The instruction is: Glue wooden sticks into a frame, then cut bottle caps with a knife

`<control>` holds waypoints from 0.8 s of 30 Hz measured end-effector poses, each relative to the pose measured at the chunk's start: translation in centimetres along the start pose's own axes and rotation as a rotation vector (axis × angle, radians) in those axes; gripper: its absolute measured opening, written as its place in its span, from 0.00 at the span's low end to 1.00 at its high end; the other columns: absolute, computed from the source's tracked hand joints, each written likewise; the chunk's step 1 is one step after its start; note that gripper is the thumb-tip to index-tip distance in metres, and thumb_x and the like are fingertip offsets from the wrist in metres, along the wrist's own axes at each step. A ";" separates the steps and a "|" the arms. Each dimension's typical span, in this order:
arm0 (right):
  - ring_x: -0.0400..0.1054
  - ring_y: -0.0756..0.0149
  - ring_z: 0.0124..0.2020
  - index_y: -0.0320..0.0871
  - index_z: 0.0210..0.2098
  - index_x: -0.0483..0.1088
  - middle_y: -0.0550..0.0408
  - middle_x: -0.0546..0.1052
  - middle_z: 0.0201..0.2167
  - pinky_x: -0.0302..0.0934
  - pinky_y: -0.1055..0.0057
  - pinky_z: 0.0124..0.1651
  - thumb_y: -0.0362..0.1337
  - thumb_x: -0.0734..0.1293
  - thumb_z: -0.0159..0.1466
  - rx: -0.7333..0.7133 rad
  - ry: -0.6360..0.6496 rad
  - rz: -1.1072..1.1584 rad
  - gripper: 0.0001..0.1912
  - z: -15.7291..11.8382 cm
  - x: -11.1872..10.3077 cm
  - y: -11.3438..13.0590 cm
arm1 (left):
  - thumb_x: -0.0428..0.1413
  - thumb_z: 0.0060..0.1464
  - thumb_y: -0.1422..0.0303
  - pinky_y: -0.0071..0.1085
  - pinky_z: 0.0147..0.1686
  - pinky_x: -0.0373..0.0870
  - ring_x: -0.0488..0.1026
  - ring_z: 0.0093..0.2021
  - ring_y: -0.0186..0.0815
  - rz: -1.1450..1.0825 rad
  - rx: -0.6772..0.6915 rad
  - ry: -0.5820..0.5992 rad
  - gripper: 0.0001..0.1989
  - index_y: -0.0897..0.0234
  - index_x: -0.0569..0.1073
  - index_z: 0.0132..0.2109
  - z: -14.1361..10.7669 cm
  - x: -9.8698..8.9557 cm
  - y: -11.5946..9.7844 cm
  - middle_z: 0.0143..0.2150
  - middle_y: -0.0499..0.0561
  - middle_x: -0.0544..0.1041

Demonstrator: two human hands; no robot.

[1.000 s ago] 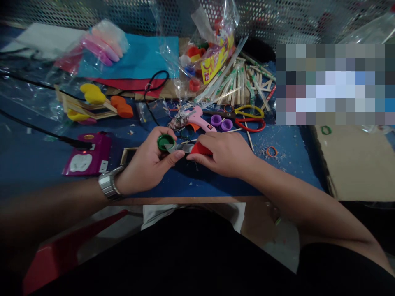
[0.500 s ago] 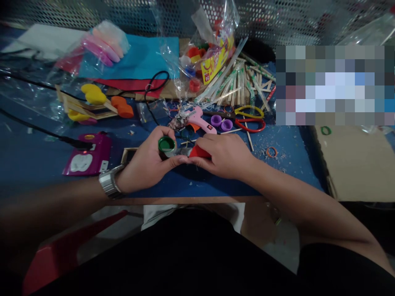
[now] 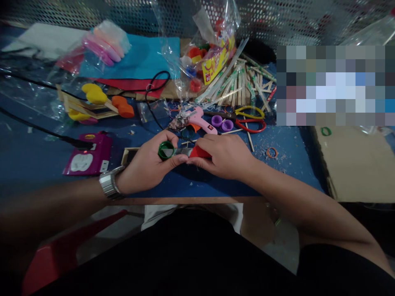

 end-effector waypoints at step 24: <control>0.73 0.56 0.35 0.41 0.43 0.77 0.45 0.83 0.39 0.44 0.64 0.34 0.66 0.52 0.76 0.014 -0.014 0.009 0.37 0.1 0.0 0.0 | 0.65 0.62 0.45 0.37 0.42 0.75 0.72 0.44 0.37 0.035 0.120 -0.171 0.32 0.59 0.60 0.55 -0.4 0.3 0.6 0.50 0.54 0.68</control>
Point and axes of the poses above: each hand's wrist, its own z-axis towards the middle knuckle, its own x-axis out of the palm, y = z × x, the point moved 4 cm from there along z, towards the middle knuckle
